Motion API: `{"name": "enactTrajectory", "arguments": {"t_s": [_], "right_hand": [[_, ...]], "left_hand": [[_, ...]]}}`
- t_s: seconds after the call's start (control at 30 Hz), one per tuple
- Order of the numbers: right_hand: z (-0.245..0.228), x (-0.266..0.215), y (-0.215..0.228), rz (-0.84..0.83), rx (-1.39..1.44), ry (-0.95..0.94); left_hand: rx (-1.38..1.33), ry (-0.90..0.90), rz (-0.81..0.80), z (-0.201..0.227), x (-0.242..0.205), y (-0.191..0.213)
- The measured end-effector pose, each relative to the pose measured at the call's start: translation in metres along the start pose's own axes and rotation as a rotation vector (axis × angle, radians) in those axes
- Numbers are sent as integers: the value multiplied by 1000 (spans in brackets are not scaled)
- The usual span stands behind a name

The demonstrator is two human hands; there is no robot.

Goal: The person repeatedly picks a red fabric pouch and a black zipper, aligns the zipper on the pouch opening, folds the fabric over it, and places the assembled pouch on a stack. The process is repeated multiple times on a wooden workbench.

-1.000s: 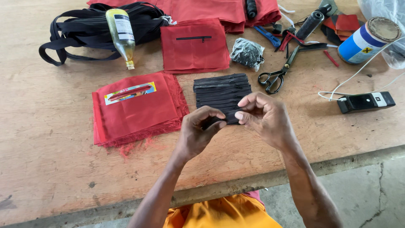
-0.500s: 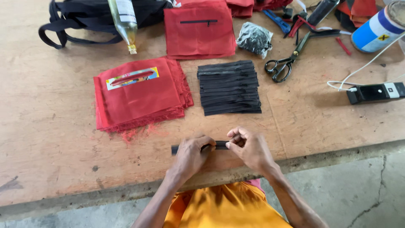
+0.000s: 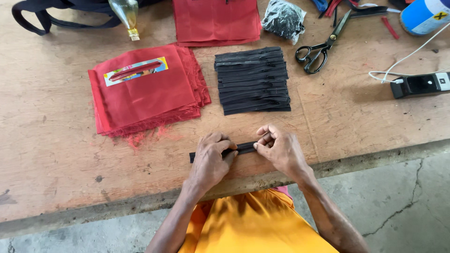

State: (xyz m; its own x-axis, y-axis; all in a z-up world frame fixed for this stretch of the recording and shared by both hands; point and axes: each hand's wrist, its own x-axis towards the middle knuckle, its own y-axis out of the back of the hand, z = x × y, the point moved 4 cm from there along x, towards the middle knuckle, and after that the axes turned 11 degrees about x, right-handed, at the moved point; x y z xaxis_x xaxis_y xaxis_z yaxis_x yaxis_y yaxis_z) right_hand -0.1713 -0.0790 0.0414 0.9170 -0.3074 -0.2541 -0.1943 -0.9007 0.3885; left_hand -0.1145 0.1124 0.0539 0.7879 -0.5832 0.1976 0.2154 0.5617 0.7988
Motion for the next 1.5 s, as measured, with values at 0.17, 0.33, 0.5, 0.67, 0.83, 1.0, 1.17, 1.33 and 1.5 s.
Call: {"name": "enactTrajectory", "arguments": {"t_s": [0.17,0.33,0.5,0.67,0.83,1.0,1.17,1.33,1.5], "right_hand": [[1,2,1,25,-29,19],[7,2,0,66,-82,68],[9,0,-1,73,-75,137],[13,0,4,27,-24,167],[16,-1,11,20,76,146],[12,-2,6,50,-14,177],[16,0,3,59,-30,177],[20,1,4,59,-23,169],[19,2,6,58,-26,194]], "left_hand": [[9,9,-21,0,1,4],[-1,-2,-7,-5,0,1],[-6,-26,19,-6,-2,2],[-42,-53,65,-17,-6,7],[3,8,132,-36,-19,16],[47,132,146,-46,-28,39],[35,188,109,-53,-31,55],[40,209,96,-56,-32,55],[40,197,105,-56,-31,54]]}}
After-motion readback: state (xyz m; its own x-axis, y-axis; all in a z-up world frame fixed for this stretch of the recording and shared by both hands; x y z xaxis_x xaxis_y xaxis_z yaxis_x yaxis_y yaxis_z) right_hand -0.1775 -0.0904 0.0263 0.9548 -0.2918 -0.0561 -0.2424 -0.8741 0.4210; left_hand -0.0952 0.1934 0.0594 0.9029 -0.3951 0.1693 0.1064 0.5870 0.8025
